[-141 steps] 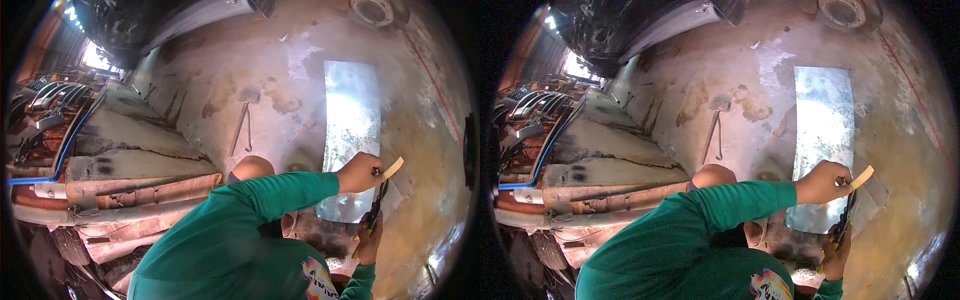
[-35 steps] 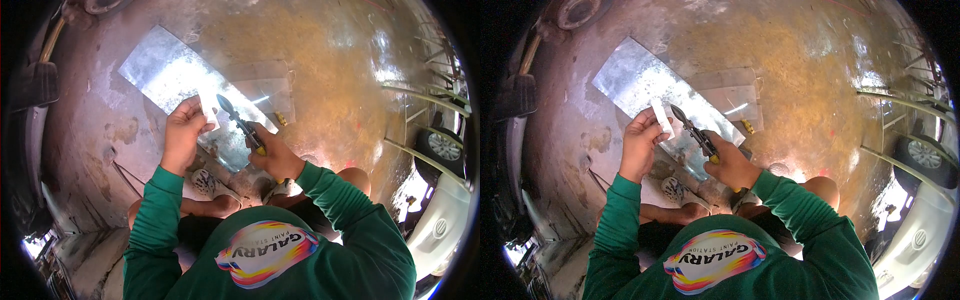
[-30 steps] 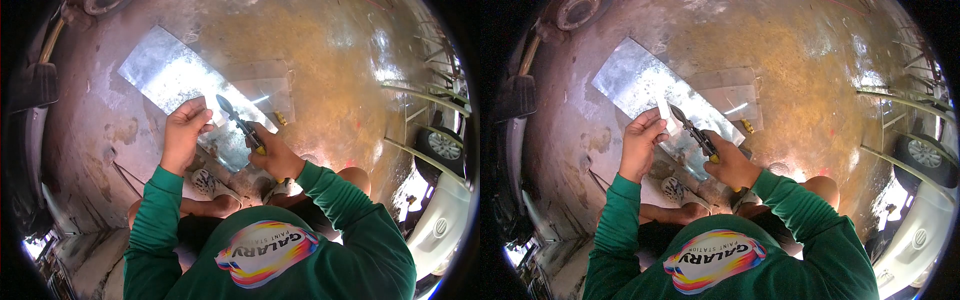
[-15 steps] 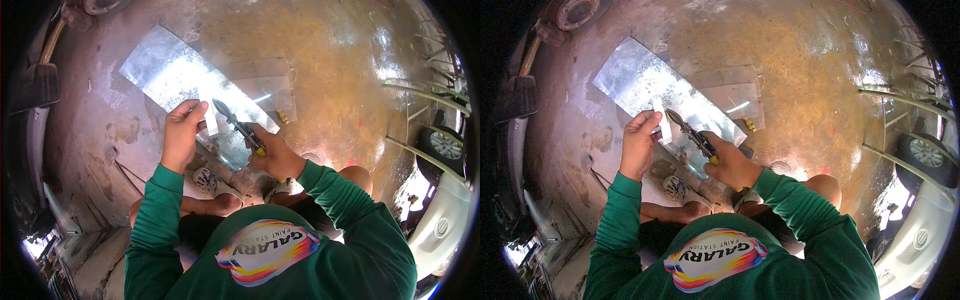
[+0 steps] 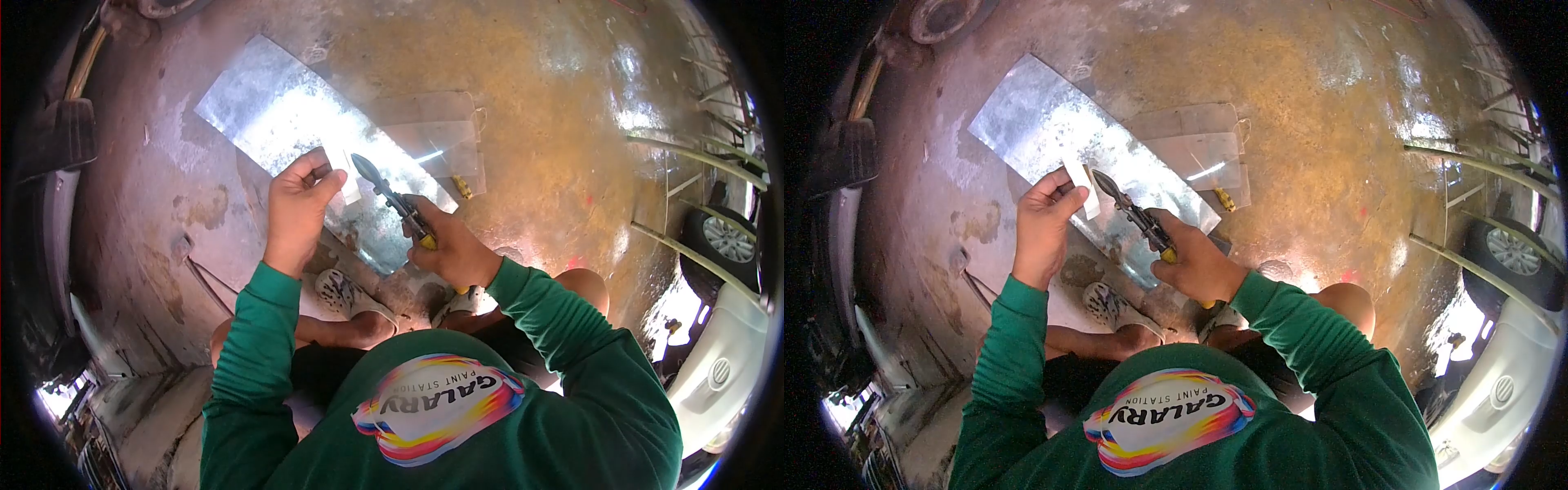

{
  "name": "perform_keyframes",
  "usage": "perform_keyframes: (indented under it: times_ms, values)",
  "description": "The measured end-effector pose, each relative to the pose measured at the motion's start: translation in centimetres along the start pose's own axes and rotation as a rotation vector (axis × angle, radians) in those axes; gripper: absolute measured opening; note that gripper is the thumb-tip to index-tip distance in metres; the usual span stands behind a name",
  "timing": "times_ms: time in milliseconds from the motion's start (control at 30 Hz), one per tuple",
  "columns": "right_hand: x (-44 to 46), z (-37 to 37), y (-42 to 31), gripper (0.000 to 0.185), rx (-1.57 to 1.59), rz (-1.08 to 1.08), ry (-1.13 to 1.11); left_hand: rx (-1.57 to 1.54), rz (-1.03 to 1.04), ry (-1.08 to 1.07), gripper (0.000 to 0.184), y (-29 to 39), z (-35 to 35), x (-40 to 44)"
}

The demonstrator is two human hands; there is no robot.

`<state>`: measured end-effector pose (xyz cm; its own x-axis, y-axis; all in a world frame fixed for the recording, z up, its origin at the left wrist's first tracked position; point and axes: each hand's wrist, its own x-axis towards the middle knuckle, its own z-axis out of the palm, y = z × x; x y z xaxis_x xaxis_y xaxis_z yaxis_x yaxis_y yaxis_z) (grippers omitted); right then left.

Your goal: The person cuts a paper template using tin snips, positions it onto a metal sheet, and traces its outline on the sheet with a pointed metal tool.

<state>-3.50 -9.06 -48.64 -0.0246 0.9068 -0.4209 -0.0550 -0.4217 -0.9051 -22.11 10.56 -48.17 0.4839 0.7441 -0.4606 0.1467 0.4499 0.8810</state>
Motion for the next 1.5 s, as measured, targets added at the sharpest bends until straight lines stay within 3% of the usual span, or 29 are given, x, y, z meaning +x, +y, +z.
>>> perform_keyframes:
  times_ms: [167, 300, 367, 567, 700, 800, 867, 967, 1067, 1200, 1267, 1500]
  values:
    - [0.1, -0.1, 0.1, 0.069, -0.015, -0.016, 0.002, 0.062, 0.052, 0.03, 0.056, 0.5, 0.6, -0.2]
    - [0.0, -0.1, 0.4, 0.069, -0.036, -0.004, -0.007, 0.053, 0.121, 0.037, 0.057, 0.4, 0.9, 0.1]
    - [0.0, 0.0, 0.5, 0.07, -0.021, 0.016, -0.009, -0.041, 0.124, 0.124, 0.047, 0.7, 1.3, -0.1]
    - [0.0, 0.0, 0.6, 0.072, 0.006, 0.013, -0.009, 0.007, -0.057, 0.097, 0.02, 1.6, 0.3, -0.6]
    - [0.0, -0.2, 0.2, 0.071, -0.037, 0.026, -0.003, 0.003, -0.149, 0.067, 0.018, 2.8, 0.9, -1.0]
    - [0.1, -0.2, 0.1, 0.072, -0.031, 0.011, 0.016, 0.037, -0.038, 0.002, 0.018, 1.4, 0.3, -0.7]
    - [0.1, -0.1, 0.4, 0.073, -0.022, -0.025, 0.026, 0.099, 0.141, -0.07, 0.017, -0.1, -0.8, 0.0]
    - [0.1, -0.2, 0.6, 0.076, 0.039, -0.011, 0.019, 0.224, 0.179, -0.042, 0.016, -0.2, -1.3, 0.1]
    - [0.0, -0.2, 0.4, 0.07, 0.063, 0.044, 0.019, 0.078, 0.182, -0.028, 0.018, 0.1, -1.0, -0.2]
    - [0.0, -0.3, 0.2, 0.071, 0.026, 0.017, 0.026, 0.213, 0.191, -0.001, 0.018, 1.2, 0.2, -0.4]
    - [0.0, -0.2, -0.1, 0.072, 0.031, 0.022, 0.027, -0.004, 0.11, 0.07, 0.019, 1.7, 0.9, -0.6]
    - [0.1, 0.1, 0.1, 0.076, -0.037, -0.046, 0.041, 0.042, 0.035, 0.024, 0.02, 1.0, 0.4, -0.5]
